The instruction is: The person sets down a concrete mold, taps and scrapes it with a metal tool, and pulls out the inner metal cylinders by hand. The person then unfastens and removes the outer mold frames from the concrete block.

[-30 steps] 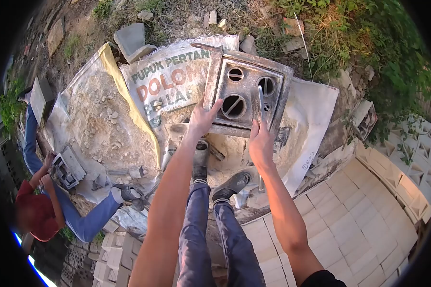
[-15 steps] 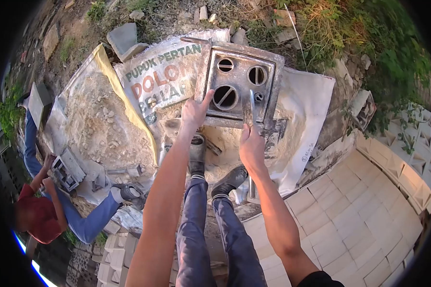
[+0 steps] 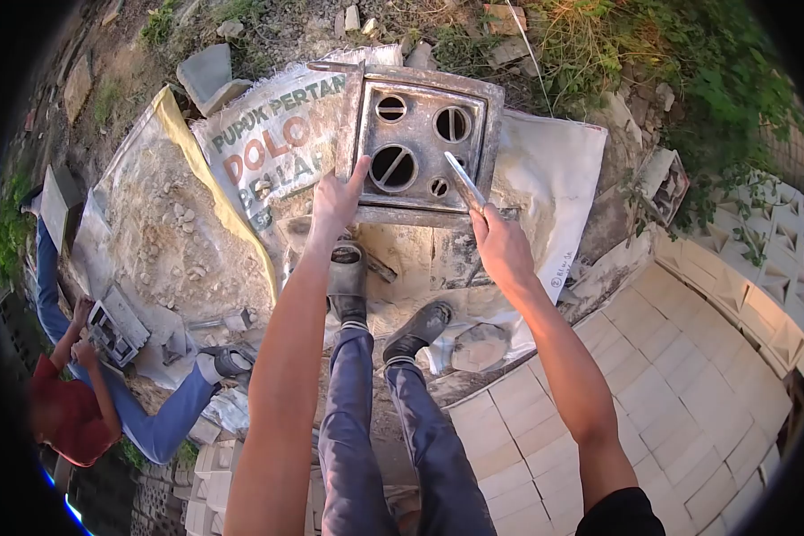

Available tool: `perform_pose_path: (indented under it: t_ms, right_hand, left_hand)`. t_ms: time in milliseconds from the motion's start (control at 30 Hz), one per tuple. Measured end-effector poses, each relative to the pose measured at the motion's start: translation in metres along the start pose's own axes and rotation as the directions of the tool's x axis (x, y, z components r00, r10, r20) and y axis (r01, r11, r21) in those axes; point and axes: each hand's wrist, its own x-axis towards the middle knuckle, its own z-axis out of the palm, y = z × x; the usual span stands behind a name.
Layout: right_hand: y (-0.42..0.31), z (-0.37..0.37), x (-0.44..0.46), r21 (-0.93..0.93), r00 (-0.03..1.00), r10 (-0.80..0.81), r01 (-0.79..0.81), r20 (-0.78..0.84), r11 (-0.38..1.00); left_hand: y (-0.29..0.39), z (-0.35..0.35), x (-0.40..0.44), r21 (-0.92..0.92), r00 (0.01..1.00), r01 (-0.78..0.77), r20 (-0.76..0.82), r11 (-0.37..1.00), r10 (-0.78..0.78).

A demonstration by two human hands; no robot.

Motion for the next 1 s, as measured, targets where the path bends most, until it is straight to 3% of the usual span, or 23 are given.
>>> perform_pose_path:
  t_ms: [33,100,267,333,433,567,600,700,733,800,833,867,933,1000]
  right_hand:
    - [0.001,-0.003,0.0,0.015,1.0,0.014,-0.014,0.008,1.0]
    - [0.001,-0.005,-0.006,0.038,0.999,0.034,-0.034,0.006,0.999]
    - [0.007,-0.002,-0.013,-0.01,1.0,0.012,-0.012,0.017,1.0]
    - [-0.008,-0.017,-0.02,-0.049,0.991,0.121,-0.118,0.057,0.992]
    - [0.005,-0.007,-0.019,-0.072,0.99,0.111,-0.105,0.081,0.992]
    - [-0.001,-0.019,-0.022,-0.082,0.984,0.145,-0.136,0.103,0.987]
    - [0.005,-0.014,-0.024,-0.063,0.983,0.14,-0.133,0.118,0.989]
    - [0.007,-0.015,-0.021,-0.103,0.989,0.102,-0.091,0.104,0.99]
    - [0.001,-0.023,-0.02,-0.089,0.987,0.112,-0.102,0.116,0.991]
    - [-0.007,-0.029,-0.019,-0.031,0.986,0.121,-0.118,0.117,0.993]
    - [-0.007,-0.024,-0.017,-0.03,0.985,0.123,-0.12,0.119,0.992]
    - [-0.005,-0.014,-0.013,0.033,0.997,0.063,-0.065,0.053,0.997]
    - [-0.005,-0.005,-0.002,0.091,1.0,0.004,-0.002,-0.016,0.996]
    - [-0.015,-0.001,0.012,-0.025,1.0,-0.007,0.007,-0.002,1.0]
  left_hand:
    - [-0.001,0.001,0.001,-0.008,0.999,-0.007,-0.053,1.0,0.007]
    - [0.005,-0.009,-0.006,0.139,0.995,-0.098,0.017,0.985,0.096]
    - [0.001,-0.003,-0.004,0.1,0.997,-0.075,-0.011,0.992,0.076]
    - [-0.018,0.016,-0.001,0.144,0.994,-0.106,-0.019,0.984,0.11]
    - [-0.01,0.013,0.002,0.043,0.998,0.066,-0.005,0.997,-0.066]
    - [0.013,-0.026,0.0,-0.09,0.986,0.102,0.142,0.991,-0.089]
    - [0.011,-0.021,0.001,-0.118,0.963,0.232,0.169,0.966,-0.21]
    - [0.013,-0.018,0.001,-0.158,0.961,0.272,0.099,0.949,-0.259]
    - [0.014,-0.021,-0.004,-0.049,0.99,0.128,0.07,0.991,-0.124]
    - [0.019,-0.032,-0.006,0.111,0.988,0.003,0.154,0.994,-0.02]
    - [0.006,-0.016,-0.004,0.111,0.987,0.002,0.157,0.994,-0.02]
    - [-0.015,0.014,-0.001,0.016,0.998,0.02,0.06,1.0,-0.021]
    - [-0.004,0.003,-0.004,-0.082,0.999,0.03,-0.04,0.996,-0.034]
    - [0.017,-0.028,-0.008,0.021,0.998,-0.032,0.052,0.999,0.031]
